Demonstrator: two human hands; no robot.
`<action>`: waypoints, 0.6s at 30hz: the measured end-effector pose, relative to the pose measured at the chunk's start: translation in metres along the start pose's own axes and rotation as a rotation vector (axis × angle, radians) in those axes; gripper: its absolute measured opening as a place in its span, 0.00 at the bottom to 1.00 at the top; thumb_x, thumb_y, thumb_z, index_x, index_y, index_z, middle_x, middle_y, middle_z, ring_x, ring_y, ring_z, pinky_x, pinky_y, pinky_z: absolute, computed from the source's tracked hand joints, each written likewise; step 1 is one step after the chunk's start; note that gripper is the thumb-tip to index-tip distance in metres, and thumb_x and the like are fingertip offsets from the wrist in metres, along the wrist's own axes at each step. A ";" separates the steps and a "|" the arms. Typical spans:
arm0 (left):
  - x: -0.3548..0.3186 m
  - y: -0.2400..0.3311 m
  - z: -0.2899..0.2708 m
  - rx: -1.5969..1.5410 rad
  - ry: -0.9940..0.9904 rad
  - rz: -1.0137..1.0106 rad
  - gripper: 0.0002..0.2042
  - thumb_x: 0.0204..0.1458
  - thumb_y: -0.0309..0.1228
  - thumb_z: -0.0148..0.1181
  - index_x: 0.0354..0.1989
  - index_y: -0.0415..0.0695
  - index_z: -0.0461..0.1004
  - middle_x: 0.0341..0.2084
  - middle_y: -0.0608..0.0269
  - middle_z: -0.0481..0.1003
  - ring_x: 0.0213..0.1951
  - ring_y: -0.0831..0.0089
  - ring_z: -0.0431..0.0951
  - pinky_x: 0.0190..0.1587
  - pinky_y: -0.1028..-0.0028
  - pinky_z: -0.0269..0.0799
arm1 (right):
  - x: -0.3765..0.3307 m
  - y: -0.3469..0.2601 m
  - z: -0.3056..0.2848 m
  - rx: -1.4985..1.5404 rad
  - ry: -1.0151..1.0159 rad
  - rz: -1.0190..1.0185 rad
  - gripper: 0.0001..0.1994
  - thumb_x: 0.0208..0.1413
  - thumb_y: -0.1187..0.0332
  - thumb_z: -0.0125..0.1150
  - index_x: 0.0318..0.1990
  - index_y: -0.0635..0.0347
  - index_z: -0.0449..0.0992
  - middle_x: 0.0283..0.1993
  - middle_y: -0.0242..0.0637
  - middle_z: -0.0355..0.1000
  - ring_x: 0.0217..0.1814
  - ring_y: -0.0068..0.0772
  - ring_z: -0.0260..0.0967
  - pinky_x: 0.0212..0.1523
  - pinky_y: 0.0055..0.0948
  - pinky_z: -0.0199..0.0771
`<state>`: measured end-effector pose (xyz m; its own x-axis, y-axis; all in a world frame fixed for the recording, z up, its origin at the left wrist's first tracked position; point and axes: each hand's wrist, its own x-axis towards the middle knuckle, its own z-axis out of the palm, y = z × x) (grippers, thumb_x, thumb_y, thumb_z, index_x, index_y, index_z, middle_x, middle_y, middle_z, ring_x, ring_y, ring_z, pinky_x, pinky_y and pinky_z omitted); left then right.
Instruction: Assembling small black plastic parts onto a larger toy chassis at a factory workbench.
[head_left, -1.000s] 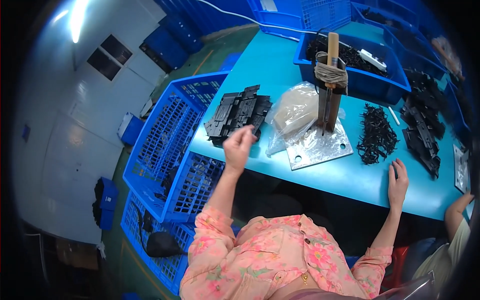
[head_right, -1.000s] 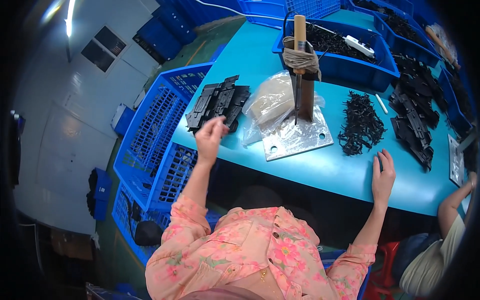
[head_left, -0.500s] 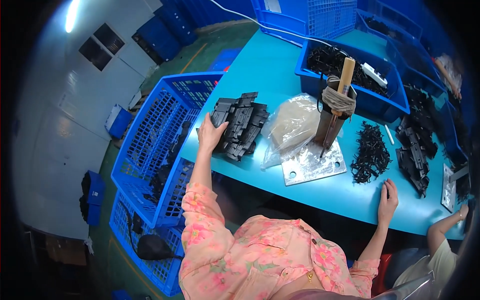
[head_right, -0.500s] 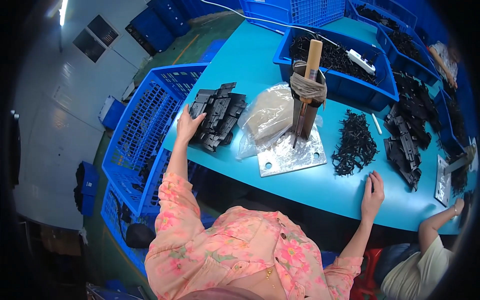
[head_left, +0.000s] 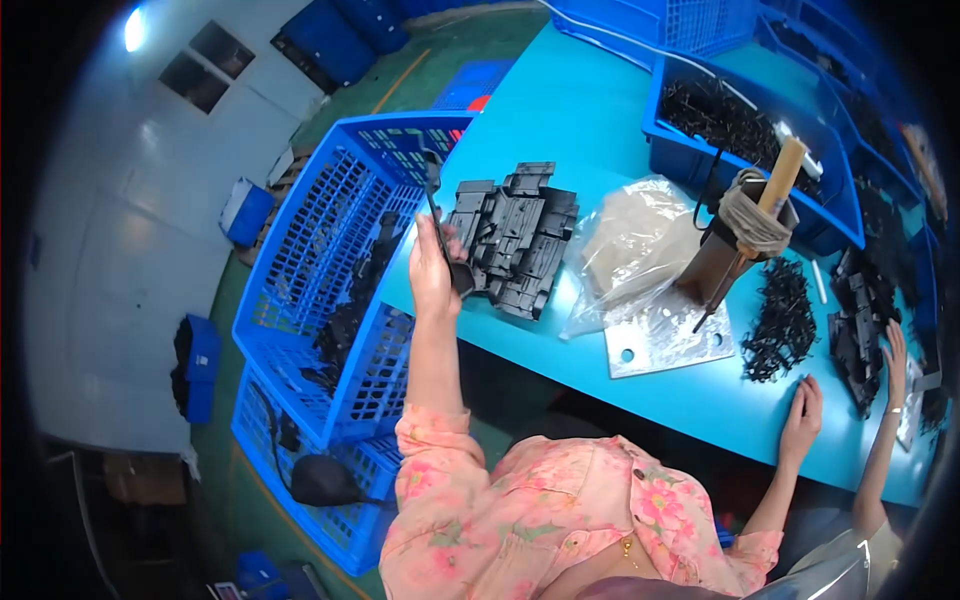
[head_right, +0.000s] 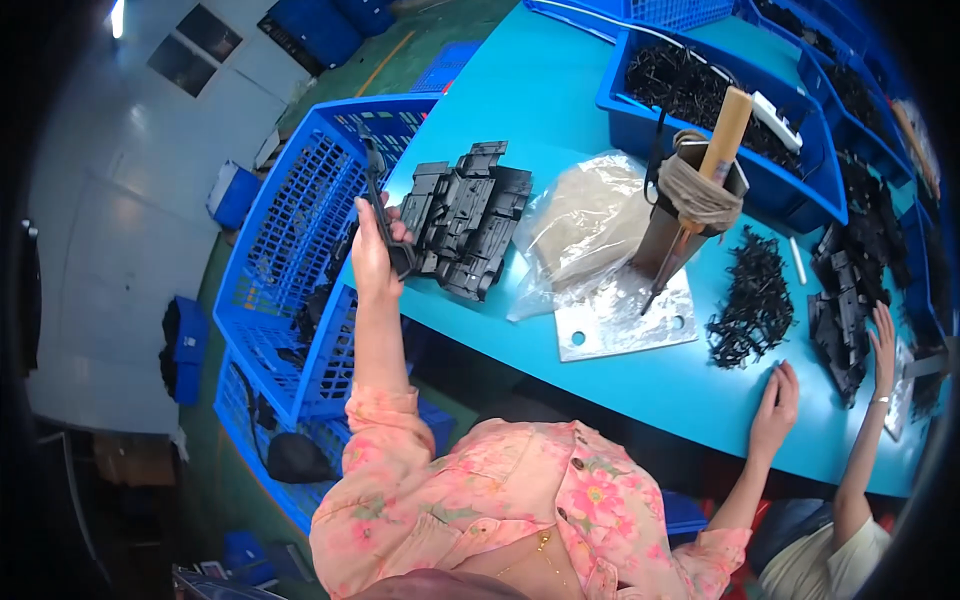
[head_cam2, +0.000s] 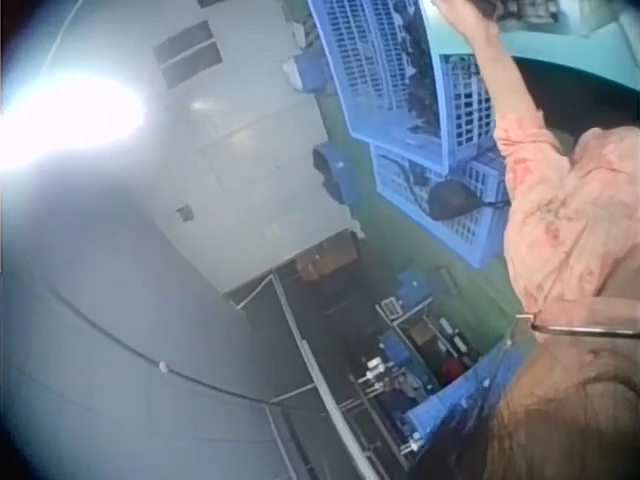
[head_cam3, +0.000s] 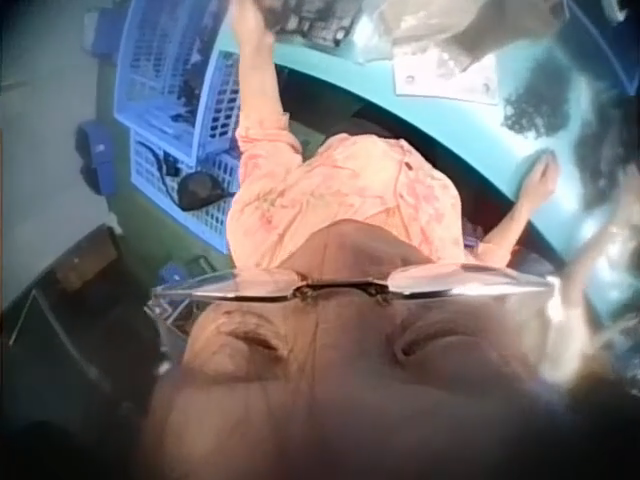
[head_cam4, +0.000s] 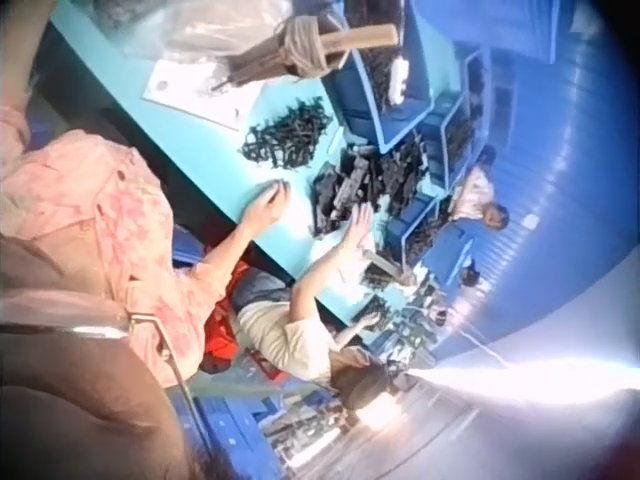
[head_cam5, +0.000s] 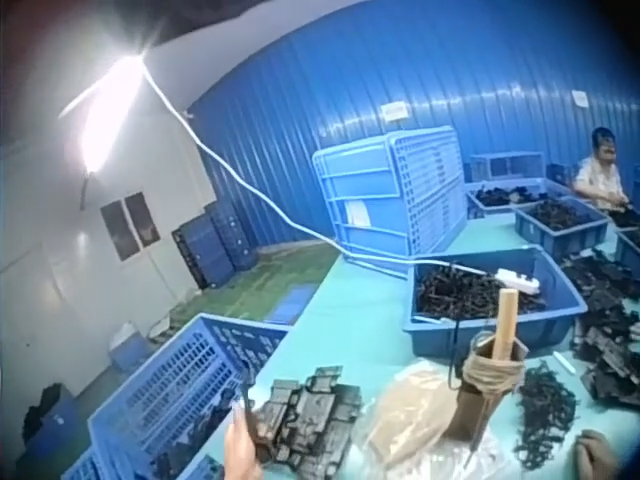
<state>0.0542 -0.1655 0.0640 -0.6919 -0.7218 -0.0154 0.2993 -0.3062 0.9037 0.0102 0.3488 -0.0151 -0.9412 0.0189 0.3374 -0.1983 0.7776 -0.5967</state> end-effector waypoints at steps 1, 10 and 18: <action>0.008 0.001 0.002 -0.085 0.030 -0.045 0.17 0.52 0.42 0.46 0.40 0.39 0.64 0.23 0.66 0.64 0.24 0.81 0.64 0.27 0.82 0.62 | 0.001 0.000 0.001 -0.022 0.006 -0.007 0.09 0.52 0.74 0.46 0.38 0.68 0.69 0.46 0.44 0.65 0.48 0.40 0.62 0.48 0.28 0.59; 0.026 -0.023 0.039 -0.374 -0.226 -0.165 0.12 0.49 0.22 0.48 0.43 0.42 0.64 0.37 0.63 0.69 0.39 0.73 0.70 0.44 0.73 0.66 | 0.007 -0.006 0.014 -0.214 0.079 -0.048 0.09 0.50 0.75 0.47 0.37 0.69 0.69 0.45 0.45 0.65 0.47 0.42 0.63 0.48 0.30 0.61; -0.001 -0.043 0.035 -0.310 -0.208 -0.280 0.14 0.46 0.21 0.52 0.43 0.43 0.64 0.37 0.62 0.70 0.39 0.70 0.70 0.41 0.70 0.69 | -0.001 -0.004 0.008 -0.261 0.109 -0.058 0.08 0.49 0.74 0.49 0.36 0.68 0.69 0.44 0.44 0.66 0.45 0.42 0.64 0.46 0.30 0.63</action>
<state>0.0189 -0.1297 0.0404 -0.8816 -0.4548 -0.1263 0.2422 -0.6656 0.7059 0.0100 0.3404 -0.0187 -0.8924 0.0267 0.4504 -0.1600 0.9146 -0.3713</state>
